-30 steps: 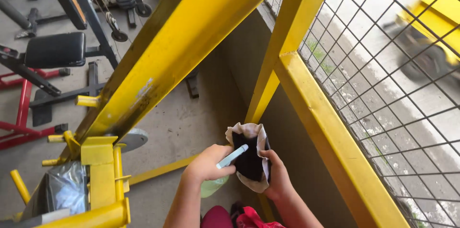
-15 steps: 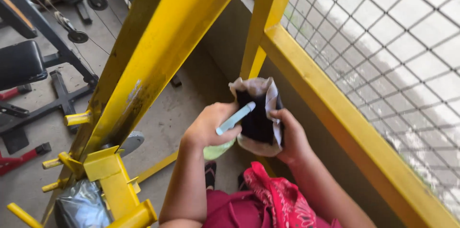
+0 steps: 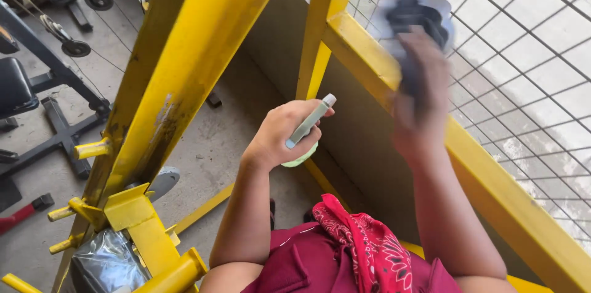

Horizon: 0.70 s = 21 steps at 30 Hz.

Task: Spraying and wiping down various weight machines and exercise equipment in a gym.

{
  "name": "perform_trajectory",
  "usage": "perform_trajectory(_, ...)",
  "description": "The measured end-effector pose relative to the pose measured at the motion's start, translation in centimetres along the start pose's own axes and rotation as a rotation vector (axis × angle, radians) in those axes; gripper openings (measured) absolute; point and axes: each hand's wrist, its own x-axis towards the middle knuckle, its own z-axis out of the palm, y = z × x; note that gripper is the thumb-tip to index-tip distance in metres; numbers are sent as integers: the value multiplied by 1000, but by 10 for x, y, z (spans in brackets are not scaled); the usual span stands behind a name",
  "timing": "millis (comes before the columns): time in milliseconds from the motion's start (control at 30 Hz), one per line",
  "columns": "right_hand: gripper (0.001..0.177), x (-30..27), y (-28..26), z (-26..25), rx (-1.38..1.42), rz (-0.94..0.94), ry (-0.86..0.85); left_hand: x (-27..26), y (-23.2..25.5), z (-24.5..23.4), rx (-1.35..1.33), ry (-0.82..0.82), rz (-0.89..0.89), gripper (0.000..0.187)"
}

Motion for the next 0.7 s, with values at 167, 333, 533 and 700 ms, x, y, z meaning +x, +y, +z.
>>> perform_trajectory(167,70,-5,13,33,-1241,-91,-520,19,5,12,203,99,48,27)
perform_trajectory(333,78,-25,-5,-6,-1260,0,-518,32,12,21,243,119,129,27)
perform_trajectory(533,74,-55,-53,-86,-1267,244,-455,68,19,37,185,-7,226,40)
perform_trajectory(700,69,-107,-68,-175,-1254,517,-305,91,21,51,206,-144,381,58)
